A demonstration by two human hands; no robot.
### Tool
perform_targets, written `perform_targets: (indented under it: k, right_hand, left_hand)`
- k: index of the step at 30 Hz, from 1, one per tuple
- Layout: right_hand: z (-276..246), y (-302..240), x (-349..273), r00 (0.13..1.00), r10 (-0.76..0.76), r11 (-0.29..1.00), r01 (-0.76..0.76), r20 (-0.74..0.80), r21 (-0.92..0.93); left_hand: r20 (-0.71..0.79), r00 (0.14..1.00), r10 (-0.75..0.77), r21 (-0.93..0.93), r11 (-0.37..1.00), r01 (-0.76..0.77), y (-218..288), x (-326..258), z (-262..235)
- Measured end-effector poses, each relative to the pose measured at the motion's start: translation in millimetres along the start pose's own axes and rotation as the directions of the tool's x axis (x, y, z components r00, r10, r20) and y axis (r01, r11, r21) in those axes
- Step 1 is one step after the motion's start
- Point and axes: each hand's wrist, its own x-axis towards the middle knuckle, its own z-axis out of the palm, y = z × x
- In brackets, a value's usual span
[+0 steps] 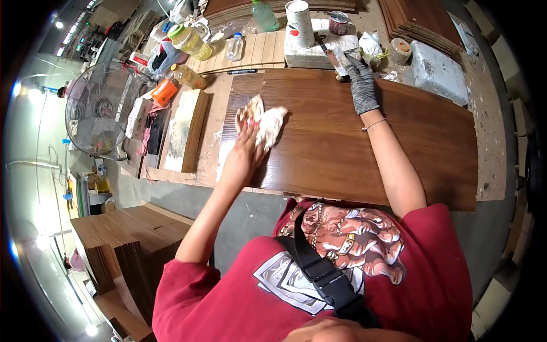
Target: The person wipes a wooden panel with a cloth. The person applies a liquid from a bottle to a pad and wipes the surface and edges of the panel before lifting it.
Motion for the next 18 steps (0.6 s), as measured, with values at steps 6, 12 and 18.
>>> perform_targets:
  k: [6, 12, 18]
  right_hand:
    - [2, -7, -7, 0.993, 0.055, 0.991, -0.042, 0.108, -0.124]
    - [-9, 1, 2, 0.995, 0.081, 0.984, -0.071, 0.057, -0.166]
    - [-13, 17, 14, 0.983, -0.073, 0.975, 0.106, 0.167, -0.196]
  left_hand:
    - [-0.067, 0.994, 0.087, -0.003, 0.996, -0.088, -43, 100, 24]
    - [0.001, 0.996, 0.087, -0.079, 0.993, -0.086, -2, 12, 4]
    - [0.123, 0.992, 0.034, -0.217, 0.976, -0.006, 27, -102, -28]
